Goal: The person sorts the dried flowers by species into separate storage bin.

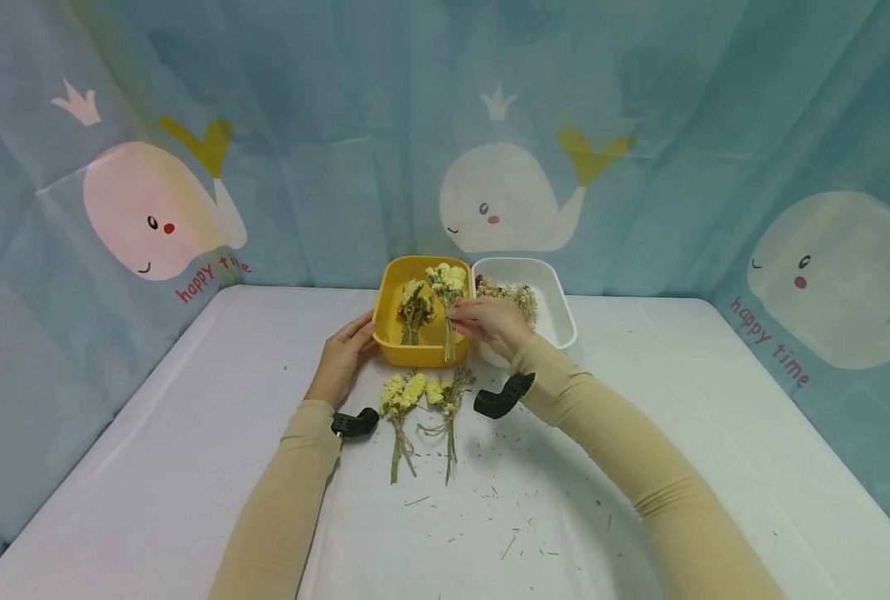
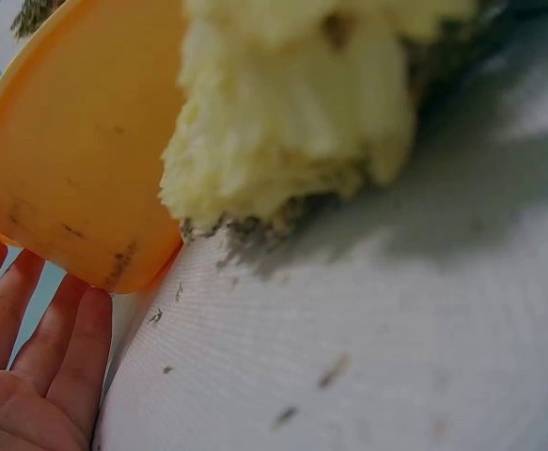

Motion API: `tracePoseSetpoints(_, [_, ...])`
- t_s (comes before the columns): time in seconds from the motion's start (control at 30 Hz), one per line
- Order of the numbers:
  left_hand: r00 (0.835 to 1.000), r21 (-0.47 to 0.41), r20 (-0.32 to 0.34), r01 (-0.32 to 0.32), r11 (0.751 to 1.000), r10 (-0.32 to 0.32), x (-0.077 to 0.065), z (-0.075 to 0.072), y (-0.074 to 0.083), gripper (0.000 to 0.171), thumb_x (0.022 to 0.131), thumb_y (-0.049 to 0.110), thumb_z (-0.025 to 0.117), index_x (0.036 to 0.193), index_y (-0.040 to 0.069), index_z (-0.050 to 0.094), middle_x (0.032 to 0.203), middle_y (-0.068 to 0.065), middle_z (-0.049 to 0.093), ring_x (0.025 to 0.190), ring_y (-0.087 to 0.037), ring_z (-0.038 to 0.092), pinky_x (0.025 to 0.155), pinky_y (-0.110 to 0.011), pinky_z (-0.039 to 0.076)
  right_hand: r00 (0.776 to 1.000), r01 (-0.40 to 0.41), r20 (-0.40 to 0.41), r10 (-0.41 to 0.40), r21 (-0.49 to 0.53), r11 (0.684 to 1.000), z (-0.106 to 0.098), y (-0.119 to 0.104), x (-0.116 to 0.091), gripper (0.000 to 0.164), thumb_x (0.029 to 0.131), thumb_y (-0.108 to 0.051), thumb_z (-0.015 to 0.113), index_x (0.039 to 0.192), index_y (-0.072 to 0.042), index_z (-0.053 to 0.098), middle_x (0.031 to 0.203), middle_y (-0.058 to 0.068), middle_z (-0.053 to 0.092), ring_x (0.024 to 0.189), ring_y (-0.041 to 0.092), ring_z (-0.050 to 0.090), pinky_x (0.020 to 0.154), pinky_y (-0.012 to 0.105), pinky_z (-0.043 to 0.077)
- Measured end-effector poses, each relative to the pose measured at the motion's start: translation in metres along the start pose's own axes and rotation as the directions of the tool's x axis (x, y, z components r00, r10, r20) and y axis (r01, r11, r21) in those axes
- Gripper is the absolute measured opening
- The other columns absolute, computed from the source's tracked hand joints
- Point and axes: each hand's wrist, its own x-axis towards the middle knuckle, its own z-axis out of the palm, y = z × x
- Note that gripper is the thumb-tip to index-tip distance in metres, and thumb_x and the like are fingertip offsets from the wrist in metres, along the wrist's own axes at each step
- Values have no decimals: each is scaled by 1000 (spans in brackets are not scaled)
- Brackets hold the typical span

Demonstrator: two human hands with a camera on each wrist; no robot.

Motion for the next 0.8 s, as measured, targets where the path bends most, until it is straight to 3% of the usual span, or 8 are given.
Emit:
tracePoseSetpoints(0.2, [999, -48, 14, 36, 998, -35, -5, 1, 9, 54, 103, 33, 54, 153, 15, 42, 159, -6, 39, 143, -26, 43, 120, -39, 40, 999, 5, -38, -5, 9, 1000, 6, -2, 18, 38, 89, 8, 68, 127, 5, 64, 130, 23, 64, 68, 10, 71, 70, 18, 62])
tracePoseSetpoints(0.37, [998, -60, 27, 50, 997, -49, -11, 3, 20, 53, 105, 27, 52, 153, 12, 40, 160, -9, 37, 145, -29, 41, 120, -40, 39, 998, 20, -53, -18, 46, 999, 10, -3, 31, 41, 89, 9, 67, 130, 6, 62, 135, 23, 61, 63, 9, 70, 68, 18, 62])
tracePoseSetpoints(0.6, [998, -51, 25, 52, 997, -51, -13, 4, 21, 52, 105, 26, 52, 153, 11, 41, 160, -9, 37, 145, -29, 41, 120, -40, 38, 993, 56, -112, -49, 61, 997, 16, -1, 42, 39, 87, 10, 69, 126, 7, 65, 129, 24, 65, 64, 9, 70, 69, 20, 62])
tracePoseSetpoints(0.7, [998, -51, 24, 51, 997, -50, -13, 3, 21, 52, 105, 26, 52, 153, 11, 40, 160, -9, 37, 145, -29, 41, 120, -40, 38, 989, 85, -128, -79, 46, 995, 18, 1, 46, 38, 87, 11, 68, 125, 8, 65, 128, 24, 65, 73, 14, 73, 75, 23, 63])
tracePoseSetpoints(0.8, [999, -56, 21, 50, 997, -49, -13, 2, 21, 52, 105, 26, 52, 153, 11, 41, 160, -10, 37, 145, -29, 41, 120, -40, 38, 985, 110, -136, -106, 28, 993, 20, 3, 51, 38, 87, 12, 68, 124, 9, 65, 129, 24, 65, 97, 28, 75, 81, 28, 63])
